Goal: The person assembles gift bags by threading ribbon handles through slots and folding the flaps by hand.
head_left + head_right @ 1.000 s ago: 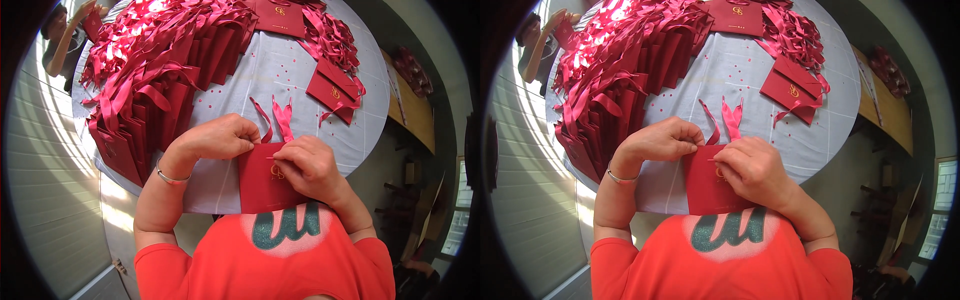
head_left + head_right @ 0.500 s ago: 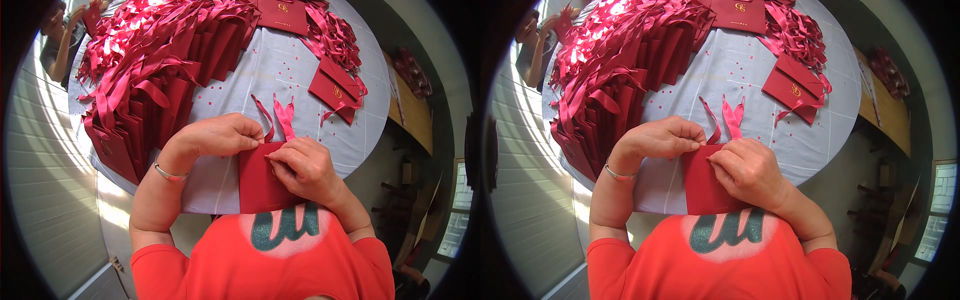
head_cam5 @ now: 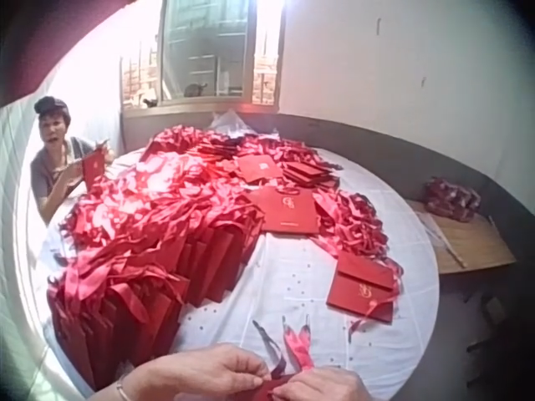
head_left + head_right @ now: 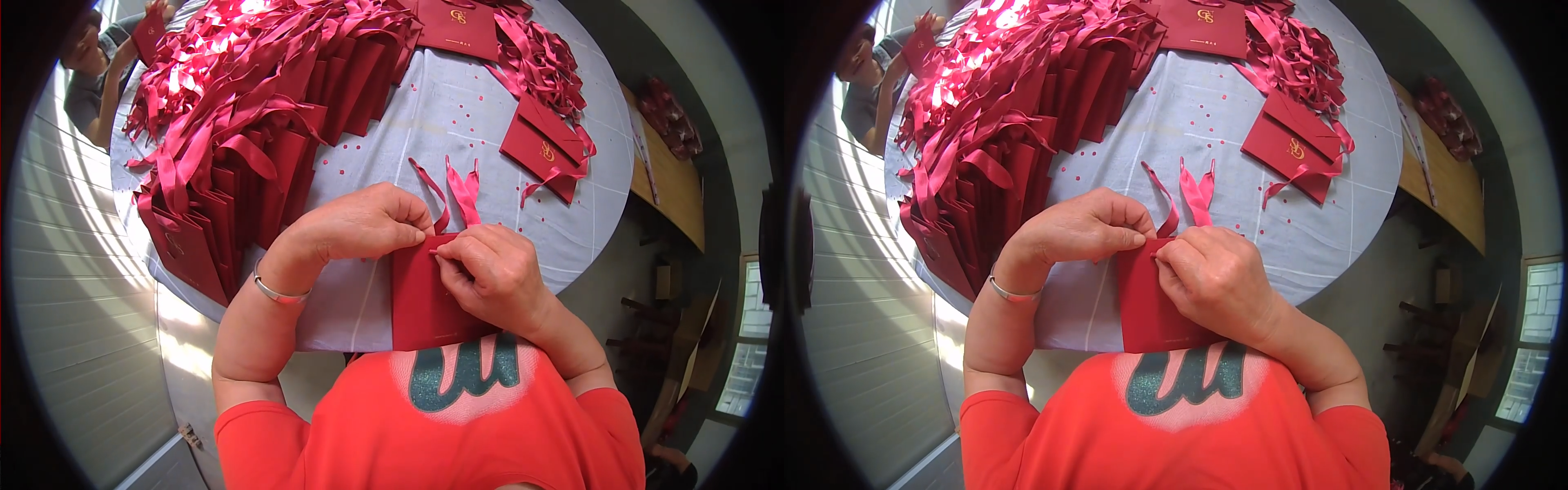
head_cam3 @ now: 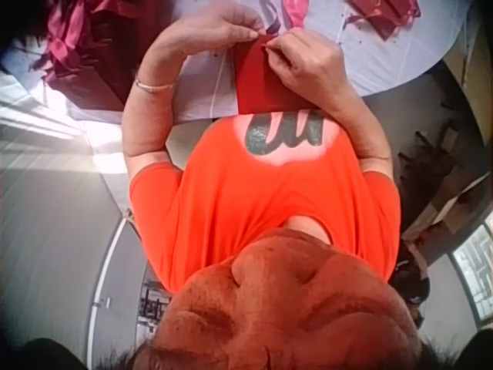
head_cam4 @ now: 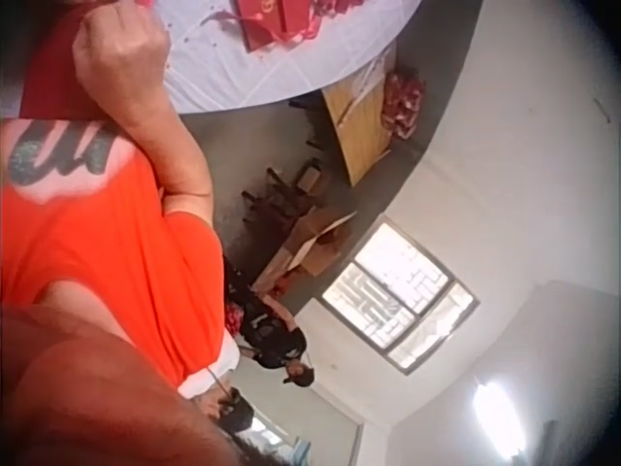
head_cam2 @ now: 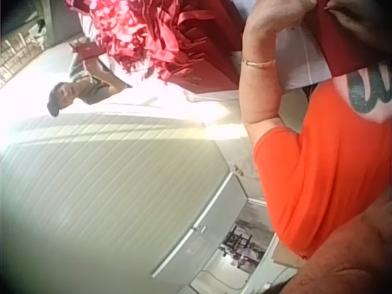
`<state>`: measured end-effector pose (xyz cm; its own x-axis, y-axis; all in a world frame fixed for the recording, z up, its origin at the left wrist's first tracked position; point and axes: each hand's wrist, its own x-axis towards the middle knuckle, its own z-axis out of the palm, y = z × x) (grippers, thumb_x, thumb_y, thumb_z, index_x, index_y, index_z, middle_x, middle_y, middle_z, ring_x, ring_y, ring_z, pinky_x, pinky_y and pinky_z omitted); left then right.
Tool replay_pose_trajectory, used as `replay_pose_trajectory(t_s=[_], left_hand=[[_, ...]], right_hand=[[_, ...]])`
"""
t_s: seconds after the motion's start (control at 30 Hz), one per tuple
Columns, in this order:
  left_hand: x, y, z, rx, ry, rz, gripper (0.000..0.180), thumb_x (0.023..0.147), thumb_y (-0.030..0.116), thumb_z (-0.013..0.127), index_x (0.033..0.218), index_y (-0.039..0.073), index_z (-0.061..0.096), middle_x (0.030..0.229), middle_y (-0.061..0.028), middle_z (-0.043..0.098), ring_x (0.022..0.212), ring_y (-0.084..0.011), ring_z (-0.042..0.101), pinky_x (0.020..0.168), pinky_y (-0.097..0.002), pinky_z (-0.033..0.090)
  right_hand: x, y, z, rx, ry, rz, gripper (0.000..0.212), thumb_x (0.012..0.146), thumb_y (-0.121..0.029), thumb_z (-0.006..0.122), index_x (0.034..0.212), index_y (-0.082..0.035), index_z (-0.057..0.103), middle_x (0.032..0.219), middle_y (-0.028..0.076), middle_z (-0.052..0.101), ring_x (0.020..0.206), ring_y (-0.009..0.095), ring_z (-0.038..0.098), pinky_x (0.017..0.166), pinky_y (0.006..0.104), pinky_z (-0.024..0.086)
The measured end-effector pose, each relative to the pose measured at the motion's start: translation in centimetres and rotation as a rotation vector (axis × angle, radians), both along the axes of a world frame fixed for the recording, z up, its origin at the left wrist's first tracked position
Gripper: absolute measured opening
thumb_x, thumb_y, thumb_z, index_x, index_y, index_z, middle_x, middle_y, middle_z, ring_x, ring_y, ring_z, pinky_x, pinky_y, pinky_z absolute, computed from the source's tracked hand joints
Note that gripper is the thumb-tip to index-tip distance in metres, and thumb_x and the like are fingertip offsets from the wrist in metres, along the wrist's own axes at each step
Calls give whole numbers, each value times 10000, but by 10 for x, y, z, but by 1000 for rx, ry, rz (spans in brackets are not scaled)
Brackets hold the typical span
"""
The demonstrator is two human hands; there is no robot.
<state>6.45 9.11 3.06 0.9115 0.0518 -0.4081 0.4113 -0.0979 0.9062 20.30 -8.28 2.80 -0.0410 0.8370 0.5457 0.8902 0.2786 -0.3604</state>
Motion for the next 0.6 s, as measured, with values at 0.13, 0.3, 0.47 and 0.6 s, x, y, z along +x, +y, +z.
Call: replay_pose_trajectory(t_s=[0.13, 0.3, 0.47, 0.6], left_hand=[[0, -3, -11, 68, -88, 8, 126, 945, 88, 600, 987, 0, 680, 783, 38, 609, 736, -54, 516, 660, -241, 441], [1, -5, -12, 136, -183, 37, 163, 860, 57, 603, 953, -29, 705, 764, -90, 685, 733, -116, 573, 696, -303, 487], [3, -7, -9, 129, -174, 29, 170, 846, 45, 594, 940, -31, 713, 766, -101, 695, 731, -120, 588, 697, -308, 492], [4, -8, -9, 140, -117, 39, 188, 841, 61, 594, 950, -24, 721, 760, -113, 698, 730, -126, 607, 690, -315, 498]], right_hand=[[-7, 0, 2, -45, -133, -35, 157, 740, -36, 686, 719, -55, 532, 656, 77, 514, 580, 247, 567, 557, 353, 491], [-18, 0, 10, -194, -217, -78, 113, 767, -51, 710, 774, -46, 597, 695, 102, 588, 596, 284, 616, 537, 378, 504], [-10, 9, 4, -294, 74, -98, 81, 793, -66, 691, 796, -37, 615, 742, 130, 630, 636, 326, 638, 552, 409, 515], [-4, 4, 2, -264, 25, -84, 97, 808, -76, 710, 827, -13, 639, 748, 128, 646, 661, 294, 666, 584, 375, 535]])
